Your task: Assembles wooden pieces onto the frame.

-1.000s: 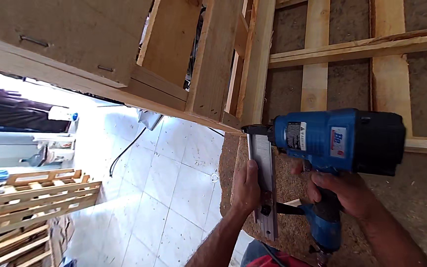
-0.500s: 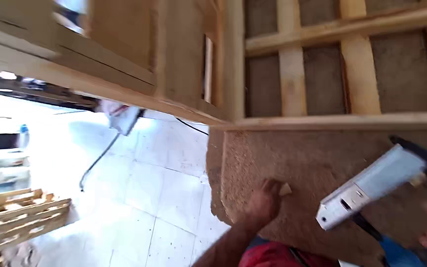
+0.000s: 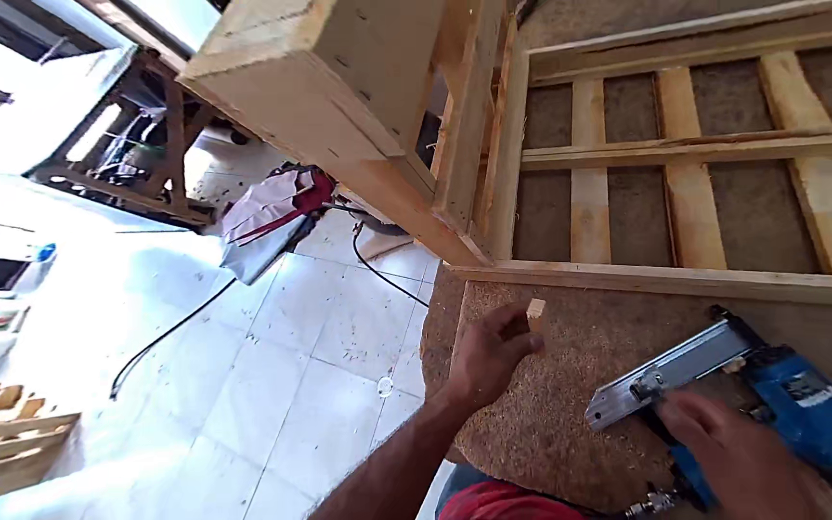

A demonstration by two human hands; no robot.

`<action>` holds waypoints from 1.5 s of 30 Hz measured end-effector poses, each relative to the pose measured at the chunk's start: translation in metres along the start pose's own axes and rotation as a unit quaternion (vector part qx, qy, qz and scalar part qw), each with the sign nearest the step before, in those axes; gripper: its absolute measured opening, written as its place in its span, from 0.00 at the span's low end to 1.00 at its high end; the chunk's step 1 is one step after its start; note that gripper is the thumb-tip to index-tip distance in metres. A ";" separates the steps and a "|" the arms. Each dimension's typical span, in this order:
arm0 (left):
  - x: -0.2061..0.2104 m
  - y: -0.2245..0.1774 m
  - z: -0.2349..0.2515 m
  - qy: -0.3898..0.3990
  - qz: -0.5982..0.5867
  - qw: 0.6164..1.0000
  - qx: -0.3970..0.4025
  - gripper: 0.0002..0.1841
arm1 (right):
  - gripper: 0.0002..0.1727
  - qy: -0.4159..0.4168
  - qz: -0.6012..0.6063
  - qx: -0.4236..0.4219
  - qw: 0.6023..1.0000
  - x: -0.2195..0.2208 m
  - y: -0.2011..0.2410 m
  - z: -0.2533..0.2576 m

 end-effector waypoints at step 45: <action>-0.142 -0.152 0.052 -0.361 0.095 0.890 0.263 0.57 | 0.17 -0.187 -0.008 -0.476 0.859 0.000 0.345 0.156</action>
Point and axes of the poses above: each hand's wrist, its own z-axis towards the middle knuckle, its own x-axis out of the palm, y = z × x, the point moved 5 cm from there along z, towards the middle knuckle, and after that the axes turned 5 degrees about -x, right-handed, at the moved point
